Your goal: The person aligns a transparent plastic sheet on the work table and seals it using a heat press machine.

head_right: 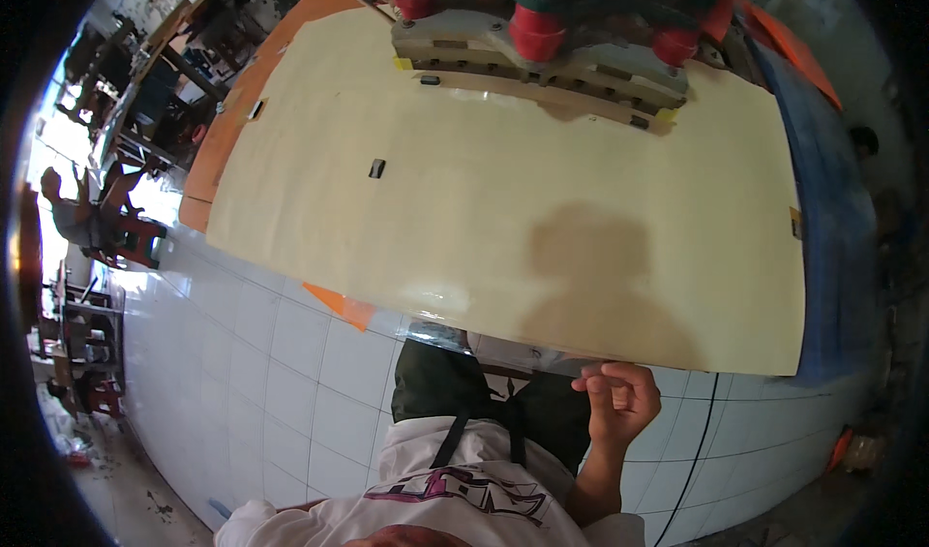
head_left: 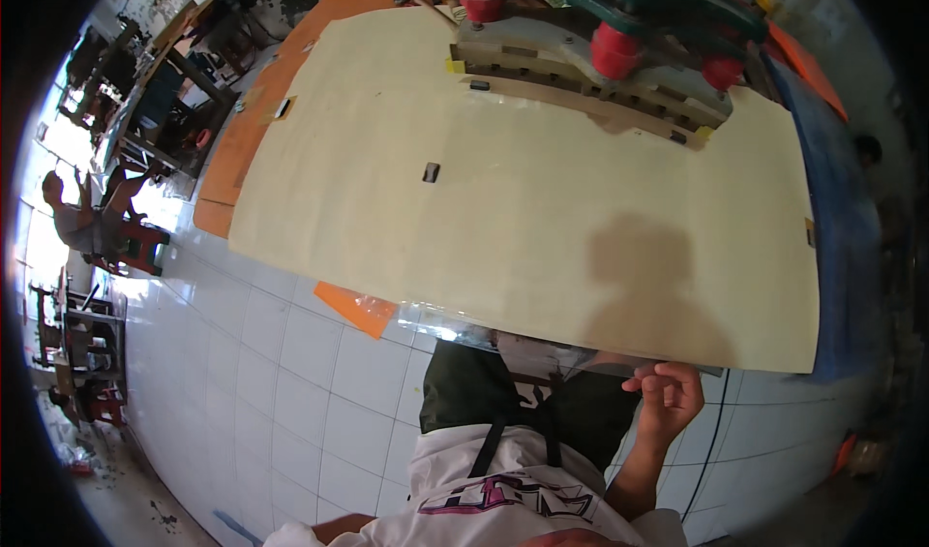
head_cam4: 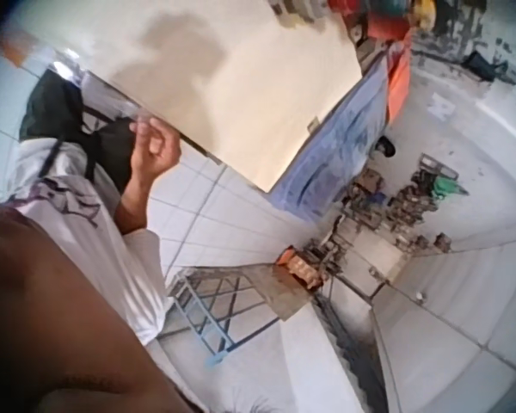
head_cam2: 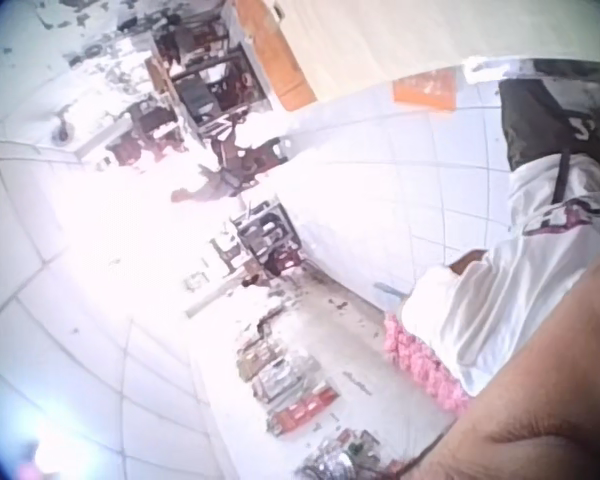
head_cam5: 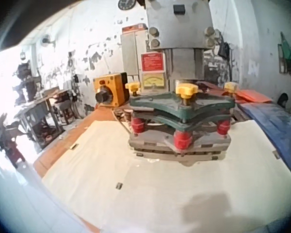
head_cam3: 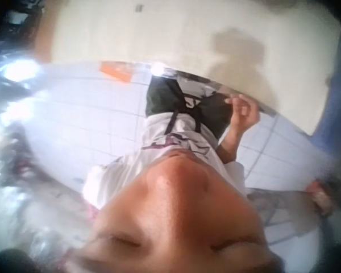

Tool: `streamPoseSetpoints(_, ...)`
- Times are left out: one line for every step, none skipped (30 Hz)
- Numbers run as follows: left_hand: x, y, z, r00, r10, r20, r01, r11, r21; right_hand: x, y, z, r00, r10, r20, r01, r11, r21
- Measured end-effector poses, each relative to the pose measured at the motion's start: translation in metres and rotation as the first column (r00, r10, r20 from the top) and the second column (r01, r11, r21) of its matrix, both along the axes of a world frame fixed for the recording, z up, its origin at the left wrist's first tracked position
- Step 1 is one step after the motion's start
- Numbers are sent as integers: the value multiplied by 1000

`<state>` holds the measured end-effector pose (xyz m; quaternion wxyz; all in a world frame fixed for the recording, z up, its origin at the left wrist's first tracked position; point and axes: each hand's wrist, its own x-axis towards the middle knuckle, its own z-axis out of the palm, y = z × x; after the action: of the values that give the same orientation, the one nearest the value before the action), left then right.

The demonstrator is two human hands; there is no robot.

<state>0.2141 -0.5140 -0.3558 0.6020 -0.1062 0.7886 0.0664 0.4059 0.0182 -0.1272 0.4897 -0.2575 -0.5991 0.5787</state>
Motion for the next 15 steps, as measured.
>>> streamPoseSetpoints(0,1,1,999,32,-18,-32,999,15,0,-2,-1,1000,-19,12,19,1000,-2)
streamPoseSetpoints(1,2,3,997,62,-37,-61,998,31,-1,-3,0,999,-35,17,35,999,-4)
streamPoseSetpoints(0,3,6,995,82,-49,-80,996,46,0,-3,0,999,-40,19,40,999,-5)
streamPoseSetpoints(3,7,6,993,105,-54,-101,992,69,3,-3,2,999,-34,29,34,999,-4)
streamPoseSetpoints(5,11,7,990,124,-63,-119,989,89,3,-3,3,999,-29,40,29,1000,-3)
streamPoseSetpoints(3,13,8,989,134,-70,-126,987,101,2,-4,2,999,-23,32,23,1000,-6)
streamPoseSetpoints(4,17,7,986,147,-72,-139,984,115,2,-3,2,999,-22,37,22,1000,-7)
streamPoseSetpoints(4,20,6,986,153,-71,-143,981,129,3,-3,2,999,-23,41,23,1000,-8)
streamPoseSetpoints(3,23,5,985,155,-71,-144,980,140,4,-2,1,999,-19,44,19,1000,-3)
streamPoseSetpoints(2,26,3,985,158,-67,-146,978,148,4,-3,0,998,-35,61,35,999,-6)
streamPoseSetpoints(1,27,3,985,159,-65,-147,977,154,4,-3,0,996,-52,77,53,999,-9)
streamPoseSetpoints(0,30,1,985,162,-64,-150,976,158,4,-2,0,995,-51,80,52,999,-6)
streamPoseSetpoints(-2,31,-1,986,159,-59,-148,976,160,3,-2,1,994,-58,89,58,998,6)
streamPoseSetpoints(-3,32,-2,986,158,-54,-147,975,164,2,-2,2,993,-66,98,65,998,18)
streamPoseSetpoints(-4,33,-2,987,155,-52,-145,975,166,1,-3,3,993,-65,102,63,998,22)
